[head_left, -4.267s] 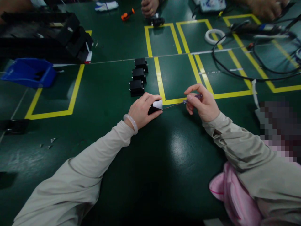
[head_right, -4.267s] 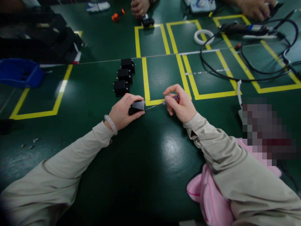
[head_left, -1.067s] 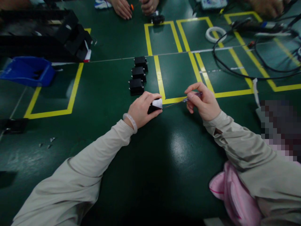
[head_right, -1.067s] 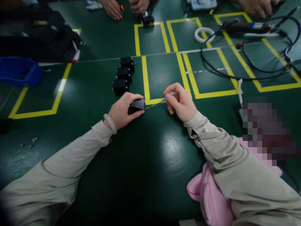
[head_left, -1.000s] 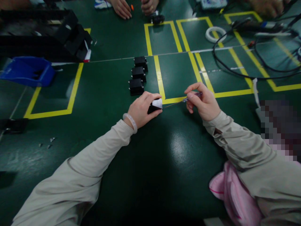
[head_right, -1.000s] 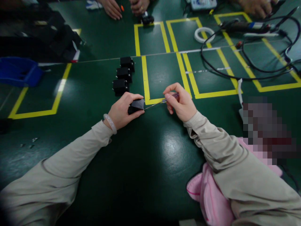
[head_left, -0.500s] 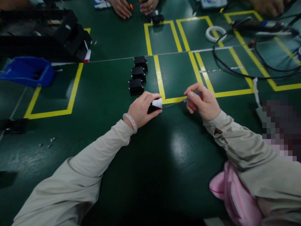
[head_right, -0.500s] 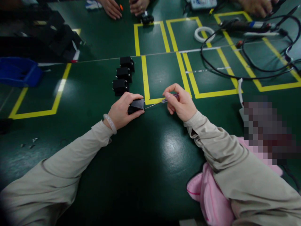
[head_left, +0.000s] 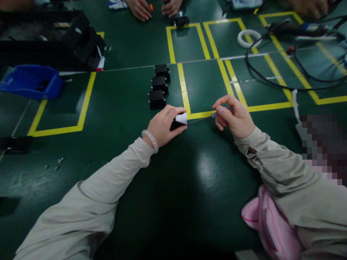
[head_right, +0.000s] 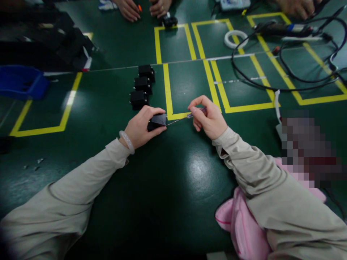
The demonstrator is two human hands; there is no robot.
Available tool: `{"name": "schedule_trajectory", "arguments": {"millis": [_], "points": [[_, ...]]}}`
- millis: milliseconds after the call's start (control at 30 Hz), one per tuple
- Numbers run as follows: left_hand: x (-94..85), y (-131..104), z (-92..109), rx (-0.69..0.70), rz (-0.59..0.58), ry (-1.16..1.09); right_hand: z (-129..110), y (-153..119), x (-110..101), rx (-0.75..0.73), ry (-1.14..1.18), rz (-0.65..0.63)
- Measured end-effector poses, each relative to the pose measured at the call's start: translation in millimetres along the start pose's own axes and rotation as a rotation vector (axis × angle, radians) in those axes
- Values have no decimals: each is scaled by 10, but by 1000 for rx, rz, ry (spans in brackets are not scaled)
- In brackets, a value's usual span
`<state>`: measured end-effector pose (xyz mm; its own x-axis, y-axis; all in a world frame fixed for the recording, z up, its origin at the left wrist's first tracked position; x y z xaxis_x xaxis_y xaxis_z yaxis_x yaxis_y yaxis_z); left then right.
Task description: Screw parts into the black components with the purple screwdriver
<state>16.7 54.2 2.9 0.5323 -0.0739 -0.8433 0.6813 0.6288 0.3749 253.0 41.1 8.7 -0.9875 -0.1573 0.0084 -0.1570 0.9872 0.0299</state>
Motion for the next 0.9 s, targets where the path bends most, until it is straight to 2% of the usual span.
{"name": "schedule_trajectory", "arguments": {"millis": [900], "points": [[-2, -1, 9, 7, 6, 4, -19, -4, 14, 0, 20, -6]]}}
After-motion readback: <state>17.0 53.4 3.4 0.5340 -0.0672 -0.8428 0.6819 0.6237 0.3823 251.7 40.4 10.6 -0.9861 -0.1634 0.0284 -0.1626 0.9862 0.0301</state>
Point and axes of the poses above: each hand's wrist, its own y-axis towards the middle knuckle, its own x-axis out of the palm, z = x × y, the point moved 3 cm from there along y, towards the middle knuckle, and after that the axes turned 8 degrees about x, right-handed, at the moved point
